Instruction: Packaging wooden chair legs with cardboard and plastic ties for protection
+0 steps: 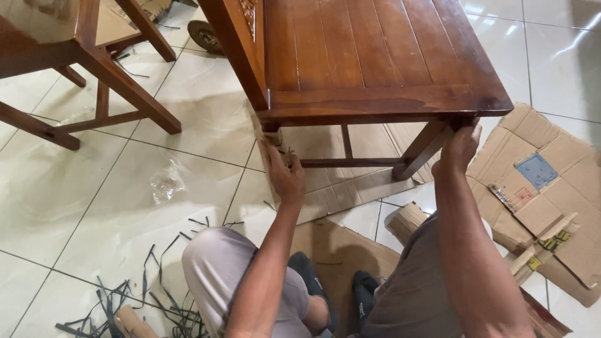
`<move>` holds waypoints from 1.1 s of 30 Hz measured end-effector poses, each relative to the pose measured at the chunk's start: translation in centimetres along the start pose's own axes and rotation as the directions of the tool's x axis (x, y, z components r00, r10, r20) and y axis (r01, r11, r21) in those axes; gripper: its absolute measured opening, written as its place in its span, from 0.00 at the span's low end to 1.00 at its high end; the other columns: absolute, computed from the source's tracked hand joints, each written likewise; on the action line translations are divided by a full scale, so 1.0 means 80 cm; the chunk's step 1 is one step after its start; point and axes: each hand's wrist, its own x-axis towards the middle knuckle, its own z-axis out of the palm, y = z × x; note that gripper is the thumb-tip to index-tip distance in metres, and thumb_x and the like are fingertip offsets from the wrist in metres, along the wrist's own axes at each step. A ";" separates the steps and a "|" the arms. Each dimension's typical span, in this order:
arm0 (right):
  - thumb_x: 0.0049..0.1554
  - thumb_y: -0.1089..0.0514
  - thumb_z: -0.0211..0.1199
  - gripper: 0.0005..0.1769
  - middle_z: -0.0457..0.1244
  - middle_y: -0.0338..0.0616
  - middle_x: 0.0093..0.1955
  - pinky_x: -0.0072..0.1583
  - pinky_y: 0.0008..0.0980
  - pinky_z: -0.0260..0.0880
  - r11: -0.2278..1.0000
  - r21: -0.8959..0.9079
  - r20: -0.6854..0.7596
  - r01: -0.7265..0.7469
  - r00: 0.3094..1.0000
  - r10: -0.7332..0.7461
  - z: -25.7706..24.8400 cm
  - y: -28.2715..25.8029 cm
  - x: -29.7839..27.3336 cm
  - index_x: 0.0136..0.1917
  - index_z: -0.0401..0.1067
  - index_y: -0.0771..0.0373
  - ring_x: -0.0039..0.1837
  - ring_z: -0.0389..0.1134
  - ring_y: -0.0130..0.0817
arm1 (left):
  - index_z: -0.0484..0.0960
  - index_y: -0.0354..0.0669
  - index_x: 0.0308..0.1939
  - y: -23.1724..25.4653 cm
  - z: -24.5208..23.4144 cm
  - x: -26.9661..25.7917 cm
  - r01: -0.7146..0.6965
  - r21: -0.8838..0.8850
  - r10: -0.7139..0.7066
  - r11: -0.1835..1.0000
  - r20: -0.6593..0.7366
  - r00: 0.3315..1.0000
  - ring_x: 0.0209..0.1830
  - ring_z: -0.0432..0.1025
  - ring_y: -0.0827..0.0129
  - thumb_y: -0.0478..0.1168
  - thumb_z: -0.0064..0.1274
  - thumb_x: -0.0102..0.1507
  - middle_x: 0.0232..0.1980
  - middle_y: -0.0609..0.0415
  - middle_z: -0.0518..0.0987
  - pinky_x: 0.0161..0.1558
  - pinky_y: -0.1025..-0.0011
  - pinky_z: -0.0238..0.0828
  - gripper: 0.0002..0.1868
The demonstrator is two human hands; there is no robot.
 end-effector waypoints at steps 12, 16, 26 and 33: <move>0.58 0.57 0.46 0.12 0.65 0.52 0.53 0.59 0.42 0.68 0.991 -0.102 0.094 0.090 0.992 -0.080 -0.017 0.042 0.001 0.53 0.68 0.56 0.57 0.69 0.42 | 0.49 0.42 0.83 -0.022 -0.016 0.031 -0.019 -0.056 0.022 0.998 0.045 0.999 0.78 0.55 0.37 0.32 0.45 0.70 0.83 0.37 0.49 0.70 0.44 0.62 0.38; 0.60 0.61 0.45 0.09 0.64 0.47 0.53 0.61 0.43 0.67 0.975 -0.194 0.145 0.109 0.986 -0.082 -0.024 0.018 -0.040 0.52 0.64 0.55 0.59 0.68 0.41 | 0.47 0.52 0.85 -0.061 -0.012 0.055 0.072 -0.016 -0.071 0.997 0.064 0.995 0.78 0.56 0.41 0.36 0.46 0.70 0.86 0.50 0.45 0.70 0.44 0.63 0.40; 0.55 0.69 0.50 0.12 0.65 0.50 0.48 0.58 0.44 0.70 0.922 -0.269 0.202 0.277 0.953 -0.227 -0.043 0.011 -0.085 0.50 0.69 0.60 0.55 0.70 0.45 | 0.56 0.49 0.81 -0.043 0.003 0.037 0.238 -0.047 -0.239 0.970 -0.015 0.971 0.71 0.63 0.44 0.39 0.44 0.71 0.81 0.46 0.55 0.65 0.46 0.67 0.33; 0.56 0.71 0.51 0.14 0.60 0.35 0.44 0.54 0.30 0.65 0.976 -0.089 0.211 0.200 0.961 -0.178 -0.045 0.013 -0.113 0.53 0.68 0.58 0.48 0.61 0.26 | 0.83 0.50 0.58 -0.031 0.023 -0.029 0.265 -0.003 -0.260 0.964 0.184 0.948 0.54 0.78 0.46 0.49 0.53 0.68 0.52 0.45 0.84 0.50 0.51 0.77 0.17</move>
